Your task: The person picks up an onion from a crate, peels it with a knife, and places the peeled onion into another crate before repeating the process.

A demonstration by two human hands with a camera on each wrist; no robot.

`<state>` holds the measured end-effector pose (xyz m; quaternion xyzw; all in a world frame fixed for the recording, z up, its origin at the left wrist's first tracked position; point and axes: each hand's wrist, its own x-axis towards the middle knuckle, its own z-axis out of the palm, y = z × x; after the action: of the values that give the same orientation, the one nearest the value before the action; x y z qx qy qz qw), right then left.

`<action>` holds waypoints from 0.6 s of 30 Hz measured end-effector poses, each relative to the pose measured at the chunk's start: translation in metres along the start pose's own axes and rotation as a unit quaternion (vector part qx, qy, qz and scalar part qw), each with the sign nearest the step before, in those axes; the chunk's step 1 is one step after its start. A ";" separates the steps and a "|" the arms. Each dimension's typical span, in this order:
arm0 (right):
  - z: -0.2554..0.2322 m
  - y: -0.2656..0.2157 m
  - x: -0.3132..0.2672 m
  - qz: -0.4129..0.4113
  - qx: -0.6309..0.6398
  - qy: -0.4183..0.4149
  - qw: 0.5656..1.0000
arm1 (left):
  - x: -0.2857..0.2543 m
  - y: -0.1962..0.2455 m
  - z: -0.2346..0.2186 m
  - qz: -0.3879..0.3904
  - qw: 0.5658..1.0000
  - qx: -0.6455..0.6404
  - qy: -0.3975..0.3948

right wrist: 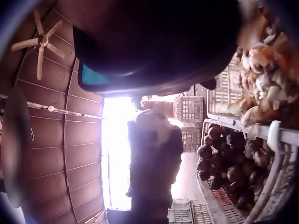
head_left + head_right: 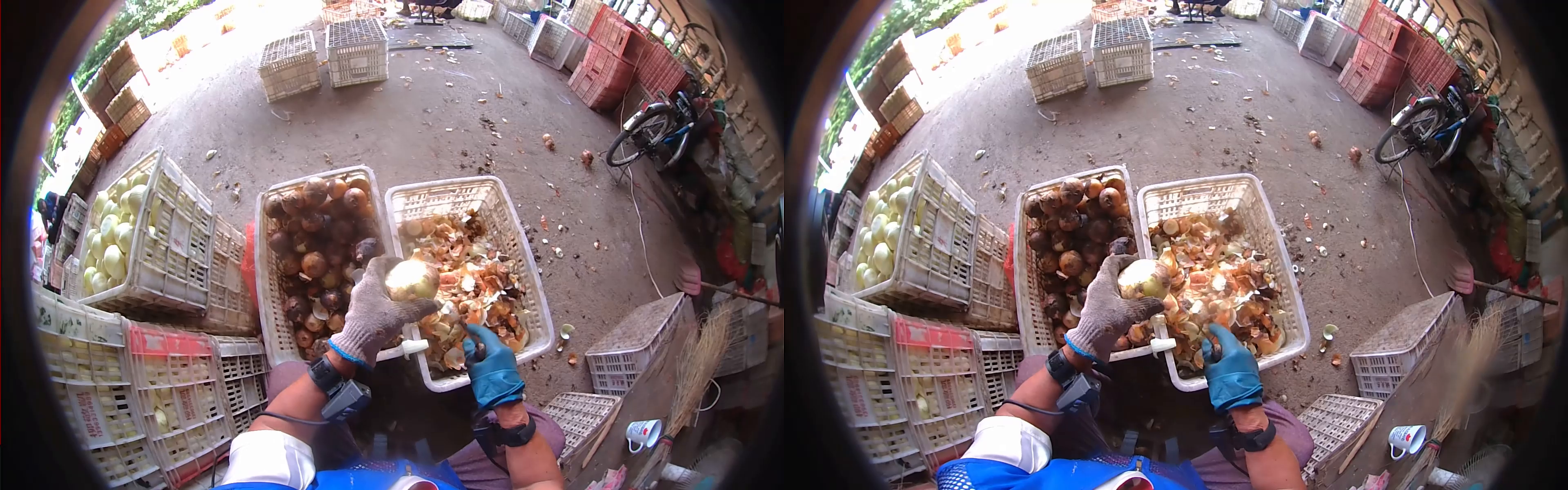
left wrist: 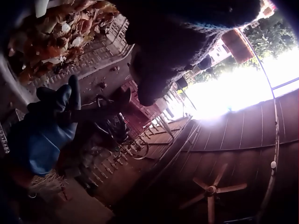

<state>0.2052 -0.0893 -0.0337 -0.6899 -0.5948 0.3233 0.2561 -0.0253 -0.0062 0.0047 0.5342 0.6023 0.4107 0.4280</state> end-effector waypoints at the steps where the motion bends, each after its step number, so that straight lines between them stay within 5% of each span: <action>1: 0.003 0.000 0.003 -0.005 0.025 0.029 0.999 | 0.002 -0.010 0.004 0.002 1.000 -0.010 -0.013; 8: 0.004 -0.017 0.015 -0.164 -0.053 0.113 0.979 | -0.004 -0.003 0.016 -0.032 0.998 0.023 -0.043; 14: 0.008 -0.018 0.019 -0.148 -0.129 0.179 0.964 | -0.007 0.001 0.026 -0.044 0.999 0.025 -0.020; 17: 0.021 -0.009 0.025 -0.108 -0.078 0.218 0.967 | -0.009 0.001 0.025 -0.019 0.999 0.018 -0.018; 18: 0.021 -0.004 0.029 -0.024 0.057 0.157 0.986 | -0.009 0.002 0.024 -0.016 1.000 0.011 -0.020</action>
<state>0.1892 -0.0607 -0.0489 -0.7021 -0.5441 0.2384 0.3927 -0.0012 -0.0140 0.0000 0.5374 0.6066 0.3865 0.4404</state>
